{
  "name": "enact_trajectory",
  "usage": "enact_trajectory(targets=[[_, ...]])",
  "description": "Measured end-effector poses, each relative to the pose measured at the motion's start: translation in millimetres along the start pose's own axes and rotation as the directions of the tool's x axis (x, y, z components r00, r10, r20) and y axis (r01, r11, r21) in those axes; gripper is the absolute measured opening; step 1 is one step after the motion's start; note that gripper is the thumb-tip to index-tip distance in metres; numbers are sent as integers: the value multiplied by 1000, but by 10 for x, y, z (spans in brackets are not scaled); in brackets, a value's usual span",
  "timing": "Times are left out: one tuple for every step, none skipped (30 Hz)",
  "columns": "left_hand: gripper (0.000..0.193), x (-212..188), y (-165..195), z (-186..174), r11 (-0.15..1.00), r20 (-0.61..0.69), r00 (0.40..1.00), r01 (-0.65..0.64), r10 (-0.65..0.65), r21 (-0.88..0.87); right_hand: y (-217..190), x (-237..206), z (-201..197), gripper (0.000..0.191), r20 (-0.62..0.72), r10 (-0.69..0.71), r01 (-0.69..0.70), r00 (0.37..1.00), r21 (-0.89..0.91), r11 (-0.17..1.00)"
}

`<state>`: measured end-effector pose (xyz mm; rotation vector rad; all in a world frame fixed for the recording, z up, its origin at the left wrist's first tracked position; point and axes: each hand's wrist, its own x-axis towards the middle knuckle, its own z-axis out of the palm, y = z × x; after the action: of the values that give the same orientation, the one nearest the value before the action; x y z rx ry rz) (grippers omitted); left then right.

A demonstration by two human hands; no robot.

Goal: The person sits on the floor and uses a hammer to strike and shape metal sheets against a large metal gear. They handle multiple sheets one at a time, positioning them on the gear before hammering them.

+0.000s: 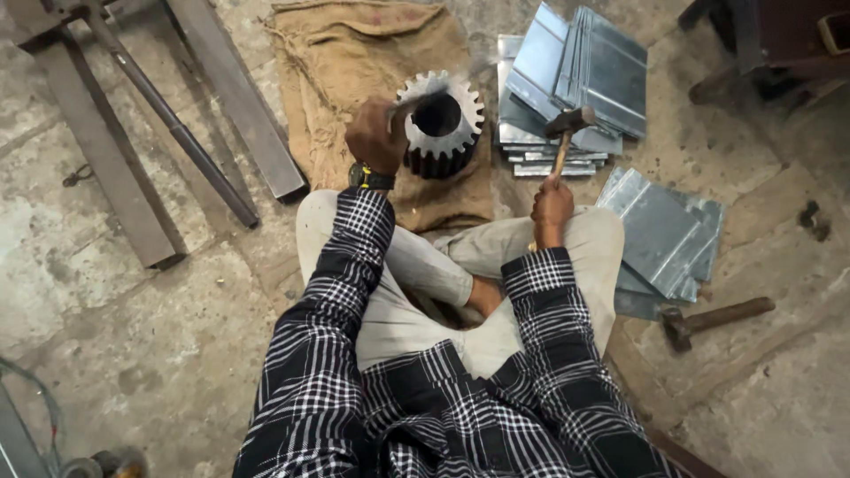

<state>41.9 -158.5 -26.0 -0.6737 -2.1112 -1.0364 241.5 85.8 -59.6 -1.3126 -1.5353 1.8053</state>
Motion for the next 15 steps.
enact_trajectory(targets=[[25, -38, -41, -18, 991, 81, 988, -130, 132, -27, -1, 3, 4, 38, 7, 10, -10, 1000, 43, 999], [22, -74, -90, -7, 964, 145, 953, -258, 264, -64, -20, -9, 11, 38, -29, 34, -34, 999, -7, 999], [23, -135, -126, 16, 935, 294, 888, -345, 353, -80, 16, 23, 3, 37, -55, 42, -45, 998, -47, 998], [24, -196, -169, 31, 896, 436, 791, -433, 429, -98, 19, 26, 2, 37, -73, 50, -56, 996, -81, 995], [32, -273, -207, 49, 864, 483, 737, -496, 473, -90, 23, 30, 0, 37, -46, 46, -47, 998, -22, 999], [41, -383, -230, 50, 833, 540, 675, -546, 503, -93, 27, 34, 0, 37, -24, 55, -55, 998, 29, 998], [42, -447, -264, 77, 892, 574, 720, -450, 391, -44, 35, 41, -2, 37, -7, 70, -70, 997, 74, 995], [43, -471, -316, 104, 937, 603, 750, -350, 273, 10, 43, 48, -3, 36, -3, 62, -62, 998, 76, 995], [43, -491, -357, 115, 967, 624, 766, -245, 151, 67, 49, 52, -3, 36, 0, 54, -54, 999, 77, 996], [47, -528, -380, 91, 957, 559, 829, -169, 8, 236, 52, 53, -3, 35, 5, 46, -46, 999, 76, 996], [51, -531, -415, 69, 915, 463, 878, -82, -122, 395, 58, 54, -4, 35, -6, 56, -56, 998, 54, 997], [56, -505, -468, 56, 843, 338, 913, 12, -229, 538, 62, 52, -4, 34, -13, 60, -59, 998, 40, 997], [60, -485, -512, 45, 849, 289, 885, 189, -366, 494, 64, 47, -4, 34, -22, 64, -63, 998, 26, 998], [65, -476, -533, 25, 821, 252, 827, 365, -503, 440, 68, 42, -3, 33, -13, 60, -60, 998, 8, 998], [72, -477, -536, 17, 760, 224, 744, 530, -629, 376, 72, 35, 1, 33, -5, 57, -57, 998, -11, 998]])
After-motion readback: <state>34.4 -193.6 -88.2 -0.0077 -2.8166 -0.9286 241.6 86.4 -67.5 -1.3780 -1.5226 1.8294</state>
